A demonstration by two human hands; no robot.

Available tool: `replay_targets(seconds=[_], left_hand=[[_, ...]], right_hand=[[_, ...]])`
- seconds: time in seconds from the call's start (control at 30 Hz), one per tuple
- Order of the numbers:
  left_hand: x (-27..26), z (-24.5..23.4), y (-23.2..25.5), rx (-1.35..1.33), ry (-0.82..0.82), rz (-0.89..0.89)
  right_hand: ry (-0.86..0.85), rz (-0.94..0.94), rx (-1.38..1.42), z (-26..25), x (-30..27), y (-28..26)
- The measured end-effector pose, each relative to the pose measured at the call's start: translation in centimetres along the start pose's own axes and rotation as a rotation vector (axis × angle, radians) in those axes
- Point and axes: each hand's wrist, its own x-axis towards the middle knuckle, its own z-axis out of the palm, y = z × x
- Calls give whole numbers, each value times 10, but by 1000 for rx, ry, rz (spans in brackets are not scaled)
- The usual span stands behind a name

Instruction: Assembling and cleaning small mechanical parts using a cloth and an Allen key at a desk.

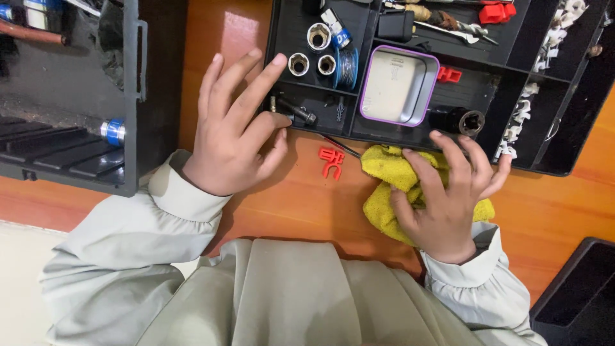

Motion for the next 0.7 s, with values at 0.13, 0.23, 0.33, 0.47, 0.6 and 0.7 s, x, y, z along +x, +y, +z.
replay_targets(seconds=[0.13, 0.23, 0.33, 0.47, 0.6, 0.7], left_hand=[[0, 0, -3, 7, -1, -27], [-1, 2, -4, 0, 8, -41], [2, 1, -6, -11, 5, -41], [-1, 2, -4, -12, -14, -58], [-4, 4, 0, 20, -50, 116], [-8, 8, 1, 66, -120, 183]], right_hand=[[7, -28, -3, 0, 2, 2], [9, -44, 11, -3, 3, 2], [7, -60, 14, -4, 3, 3], [34, -97, 25, -9, 7, 1], [53, -226, 132, -8, 12, 5], [-12, -281, 198, -6, 10, 5]])
